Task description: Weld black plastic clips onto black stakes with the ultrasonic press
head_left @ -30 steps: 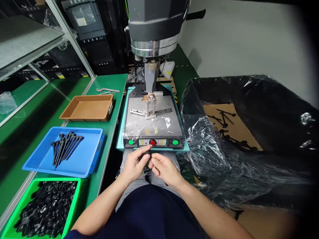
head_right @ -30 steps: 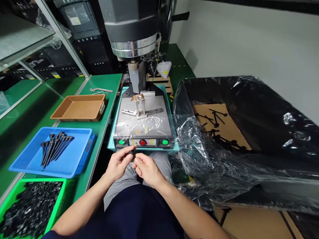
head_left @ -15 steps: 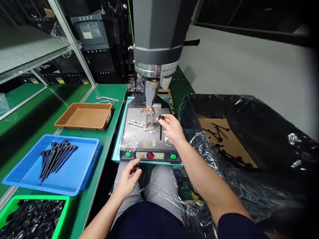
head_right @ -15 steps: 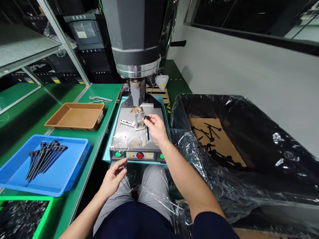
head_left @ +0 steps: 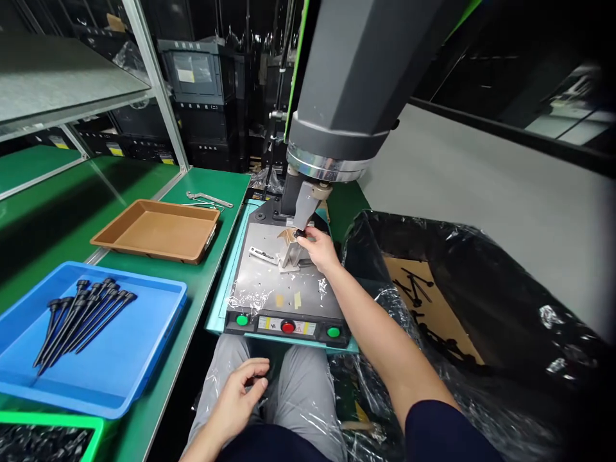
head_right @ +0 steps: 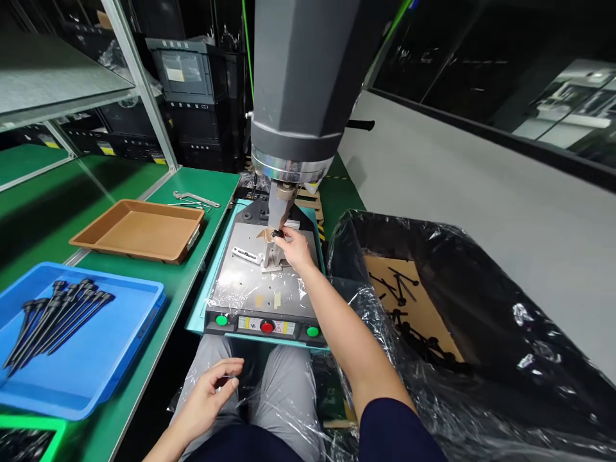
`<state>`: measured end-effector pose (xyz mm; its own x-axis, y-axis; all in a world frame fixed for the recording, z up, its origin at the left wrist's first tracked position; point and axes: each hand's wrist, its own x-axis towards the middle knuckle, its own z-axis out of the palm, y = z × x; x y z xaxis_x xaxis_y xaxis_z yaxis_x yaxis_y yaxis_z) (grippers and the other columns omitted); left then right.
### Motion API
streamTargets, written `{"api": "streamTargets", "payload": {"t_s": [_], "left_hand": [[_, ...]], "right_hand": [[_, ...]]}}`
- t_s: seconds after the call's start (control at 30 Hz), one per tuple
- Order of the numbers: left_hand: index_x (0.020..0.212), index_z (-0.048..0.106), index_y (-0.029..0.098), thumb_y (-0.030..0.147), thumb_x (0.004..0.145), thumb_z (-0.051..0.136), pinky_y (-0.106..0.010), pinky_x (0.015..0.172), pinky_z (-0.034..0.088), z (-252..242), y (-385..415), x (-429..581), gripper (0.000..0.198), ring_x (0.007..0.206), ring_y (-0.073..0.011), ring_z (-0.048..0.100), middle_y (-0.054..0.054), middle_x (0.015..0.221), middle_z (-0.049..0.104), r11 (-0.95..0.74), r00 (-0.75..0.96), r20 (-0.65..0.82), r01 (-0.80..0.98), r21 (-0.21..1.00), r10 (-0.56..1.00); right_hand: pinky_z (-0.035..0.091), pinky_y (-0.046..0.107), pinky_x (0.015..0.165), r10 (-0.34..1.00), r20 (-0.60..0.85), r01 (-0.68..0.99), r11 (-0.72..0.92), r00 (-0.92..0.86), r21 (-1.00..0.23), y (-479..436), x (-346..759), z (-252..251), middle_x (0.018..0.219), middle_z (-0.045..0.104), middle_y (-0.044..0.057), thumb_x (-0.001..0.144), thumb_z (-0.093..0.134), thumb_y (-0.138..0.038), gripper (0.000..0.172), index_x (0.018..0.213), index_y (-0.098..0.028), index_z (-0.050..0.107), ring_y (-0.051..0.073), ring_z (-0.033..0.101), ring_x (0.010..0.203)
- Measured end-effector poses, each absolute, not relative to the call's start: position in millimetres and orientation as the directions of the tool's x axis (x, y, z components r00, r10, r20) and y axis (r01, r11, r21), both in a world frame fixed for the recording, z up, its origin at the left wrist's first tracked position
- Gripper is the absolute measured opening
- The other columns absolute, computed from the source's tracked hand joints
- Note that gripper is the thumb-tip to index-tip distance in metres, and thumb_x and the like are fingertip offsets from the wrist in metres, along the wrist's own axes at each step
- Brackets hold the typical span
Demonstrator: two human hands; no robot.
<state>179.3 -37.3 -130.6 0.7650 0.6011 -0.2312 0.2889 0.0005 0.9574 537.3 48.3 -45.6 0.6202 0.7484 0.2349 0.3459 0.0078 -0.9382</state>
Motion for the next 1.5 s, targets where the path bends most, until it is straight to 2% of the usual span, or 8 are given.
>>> {"api": "streamTargets", "payload": {"t_s": [0.13,0.4,0.63,0.8,1.07,1.2,1.37,1.5], "left_hand": [[0.101,0.07,0.023,0.038,0.087,0.055,-0.033,0.098,0.046,-136,-36,180,0.025,0.114,-0.0227,0.058,-0.009,0.123,0.063,0.024,0.769,-0.225,0.264,0.964,0.599],[0.102,0.07,0.023,0.038,0.086,0.056,-0.031,0.092,0.048,-144,-32,178,0.026,0.106,-0.022,0.061,-0.008,0.117,0.066,0.08,0.752,-0.247,0.252,0.964,0.611],[0.105,0.069,0.023,0.039,0.086,0.056,-0.03,0.091,0.048,-147,-30,175,0.028,0.101,-0.021,0.063,-0.007,0.112,0.067,0.104,0.749,-0.267,0.258,0.961,0.606],[0.105,0.069,0.023,0.039,0.086,0.056,-0.03,0.09,0.048,-149,-30,173,0.028,0.1,-0.0212,0.063,-0.007,0.11,0.067,0.101,0.75,-0.275,0.27,0.957,0.601],[0.105,0.069,0.024,0.039,0.086,0.056,-0.03,0.092,0.048,-149,-32,173,0.028,0.099,-0.0209,0.063,-0.006,0.107,0.069,0.096,0.744,-0.276,0.276,0.956,0.609],[0.103,0.07,0.023,0.04,0.085,0.057,-0.031,0.09,0.049,-147,-32,173,0.028,0.097,-0.0209,0.064,-0.006,0.103,0.07,0.086,0.731,-0.274,0.284,0.955,0.626],[0.104,0.07,0.022,0.042,0.085,0.057,-0.033,0.093,0.049,-144,-22,168,0.031,0.101,-0.0221,0.064,-0.007,0.107,0.071,0.05,0.686,-0.245,0.291,0.955,0.685],[0.103,0.07,0.019,0.045,0.084,0.057,-0.037,0.097,0.047,-136,-2,169,0.035,0.105,-0.0241,0.064,-0.008,0.109,0.071,0.018,0.606,-0.2,0.294,0.956,0.77]], "right_hand": [[0.045,0.038,0.085,0.811,0.094,0.214,-0.039,0.577,-0.976,60,545,-38,0.1,0.068,0.006,0.063,0.071,-0.039,0.044,0.102,-0.02,0.064,0.025,0.059,0.098],[0.046,0.036,0.077,0.855,-0.041,0.156,-0.142,0.516,-0.978,63,548,-28,0.089,0.067,0.004,0.056,0.076,-0.036,0.045,0.093,-0.019,0.058,0.022,0.062,0.085],[0.043,0.039,0.096,0.918,0.12,0.256,0.021,0.378,-0.966,55,552,-26,0.114,0.066,0.006,0.071,0.07,-0.041,0.046,0.111,-0.021,0.061,0.023,0.058,0.107],[0.045,0.04,0.094,0.895,0.122,0.338,-0.034,0.43,-0.941,58,557,-32,0.107,0.068,0.008,0.074,0.066,-0.045,0.036,0.096,-0.017,0.069,0.026,0.061,0.106],[0.049,0.042,0.087,0.852,0.138,0.375,-0.072,0.505,-0.924,65,553,-39,0.096,0.071,0.008,0.071,0.068,-0.035,0.033,0.098,-0.016,0.067,0.027,0.065,0.094],[0.05,0.038,0.088,0.856,0.146,0.356,-0.047,0.495,-0.933,65,546,-40,0.107,0.069,0.009,0.076,0.063,-0.035,0.039,0.11,-0.016,0.062,0.025,0.065,0.098],[0.047,0.035,0.094,0.784,0.213,0.595,-0.233,0.583,-0.77,33,558,-42,0.125,0.062,0.012,0.09,0.045,-0.039,0.045,0.128,-0.016,0.052,0.022,0.06,0.112],[0.042,0.045,0.096,0.8,0.115,0.676,-0.409,0.589,-0.612,-8,571,-48,0.112,0.066,0.017,0.084,0.055,-0.039,0.036,0.108,-0.014,0.066,0.032,0.06,0.107]]}}
